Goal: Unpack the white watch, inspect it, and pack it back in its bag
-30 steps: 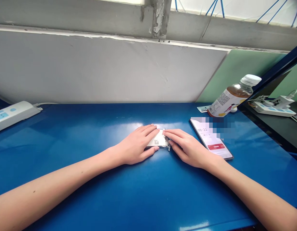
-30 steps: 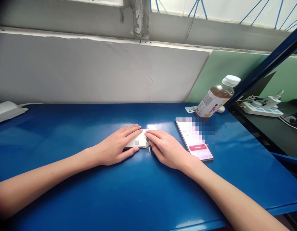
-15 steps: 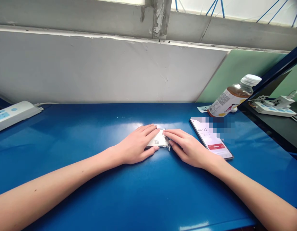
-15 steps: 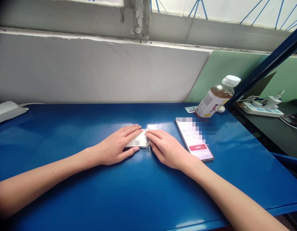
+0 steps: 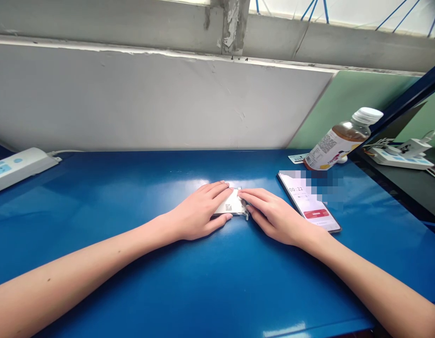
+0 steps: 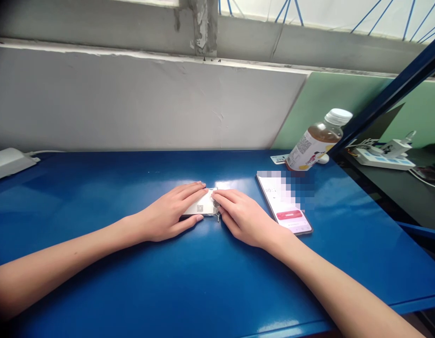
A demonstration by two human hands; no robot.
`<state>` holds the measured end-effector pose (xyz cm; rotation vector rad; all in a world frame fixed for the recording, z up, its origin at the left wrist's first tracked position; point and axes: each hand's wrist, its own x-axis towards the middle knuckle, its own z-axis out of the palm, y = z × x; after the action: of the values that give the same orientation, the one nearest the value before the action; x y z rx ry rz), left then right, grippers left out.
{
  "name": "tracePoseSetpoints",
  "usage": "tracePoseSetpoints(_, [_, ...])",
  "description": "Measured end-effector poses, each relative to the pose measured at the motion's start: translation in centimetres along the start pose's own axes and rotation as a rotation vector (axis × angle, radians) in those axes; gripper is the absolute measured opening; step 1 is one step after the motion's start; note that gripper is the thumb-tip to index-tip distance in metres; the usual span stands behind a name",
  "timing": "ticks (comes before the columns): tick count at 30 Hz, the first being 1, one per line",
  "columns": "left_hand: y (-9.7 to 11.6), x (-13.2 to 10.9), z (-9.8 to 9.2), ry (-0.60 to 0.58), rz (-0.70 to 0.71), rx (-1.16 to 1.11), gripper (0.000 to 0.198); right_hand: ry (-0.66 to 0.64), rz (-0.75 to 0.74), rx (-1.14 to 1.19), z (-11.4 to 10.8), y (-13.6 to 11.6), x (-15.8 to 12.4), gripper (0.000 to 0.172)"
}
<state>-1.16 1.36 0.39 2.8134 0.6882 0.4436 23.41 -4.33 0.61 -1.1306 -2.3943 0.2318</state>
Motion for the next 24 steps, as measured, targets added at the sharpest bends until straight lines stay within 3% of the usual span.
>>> tracePoseSetpoints(24, [-0.08,0.05,0.04,0.003,0.017,0.023,0.055,-0.018,0.0,-0.007,0.03,0.03,-0.07,0.037])
